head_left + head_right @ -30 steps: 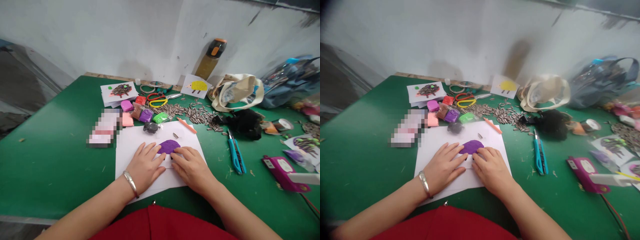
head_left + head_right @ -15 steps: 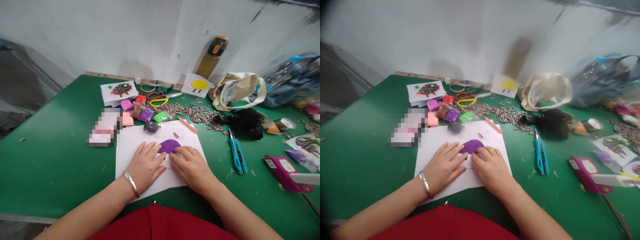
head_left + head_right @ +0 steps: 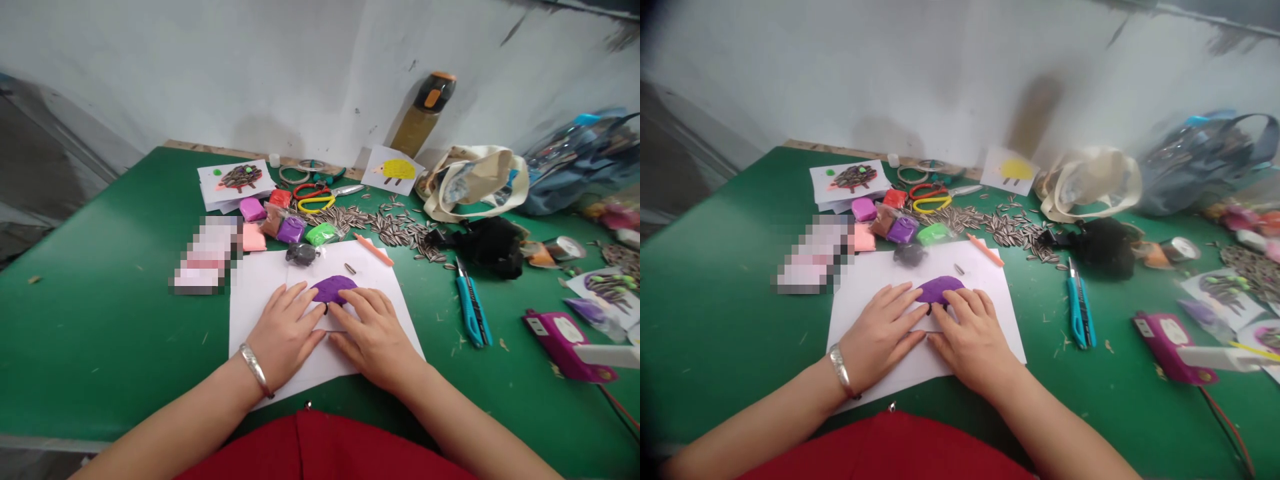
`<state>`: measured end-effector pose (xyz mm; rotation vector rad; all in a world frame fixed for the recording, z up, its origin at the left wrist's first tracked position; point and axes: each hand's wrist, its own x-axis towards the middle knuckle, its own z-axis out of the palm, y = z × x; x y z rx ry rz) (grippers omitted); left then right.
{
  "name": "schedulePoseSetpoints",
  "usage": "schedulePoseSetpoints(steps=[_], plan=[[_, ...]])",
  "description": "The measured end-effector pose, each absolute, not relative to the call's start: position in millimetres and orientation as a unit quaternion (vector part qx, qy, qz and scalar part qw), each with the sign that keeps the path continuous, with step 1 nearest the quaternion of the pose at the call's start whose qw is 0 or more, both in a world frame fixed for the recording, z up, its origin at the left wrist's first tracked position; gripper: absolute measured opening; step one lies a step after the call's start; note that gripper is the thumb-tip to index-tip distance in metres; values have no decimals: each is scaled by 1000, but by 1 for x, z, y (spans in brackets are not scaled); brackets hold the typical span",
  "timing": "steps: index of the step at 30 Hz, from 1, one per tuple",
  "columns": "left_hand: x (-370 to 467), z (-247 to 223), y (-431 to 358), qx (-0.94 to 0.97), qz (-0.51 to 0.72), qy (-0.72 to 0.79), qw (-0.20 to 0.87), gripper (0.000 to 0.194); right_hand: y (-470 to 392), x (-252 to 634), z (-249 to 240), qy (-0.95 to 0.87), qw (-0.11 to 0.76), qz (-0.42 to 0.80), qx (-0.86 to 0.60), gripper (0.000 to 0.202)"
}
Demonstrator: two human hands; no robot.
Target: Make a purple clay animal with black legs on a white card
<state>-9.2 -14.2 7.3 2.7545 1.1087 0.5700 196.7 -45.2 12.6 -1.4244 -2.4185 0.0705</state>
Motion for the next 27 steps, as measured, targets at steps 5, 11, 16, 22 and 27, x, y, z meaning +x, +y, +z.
schedulePoseSetpoints(steps=[5, 11, 16, 22, 27], plan=[[-8, 6, -16, 902, 196, 379, 72, 26, -47, 191, 13, -854, 136, 28, -502, 42], [-9, 5, -15, 906, 194, 370, 70, 28, -47, 191, 14, -853, 144, 19, -502, 40], [-9, 5, -15, 907, 192, 368, 69, 29, -49, 193, 14, -856, 156, 25, -493, 38], [-9, 3, -16, 903, 193, 375, 75, 28, -49, 190, 13, -860, 157, 38, -484, 40], [-10, 5, -15, 906, 194, 369, 69, 30, -43, 200, 12, -832, 232, 38, -503, 33]])
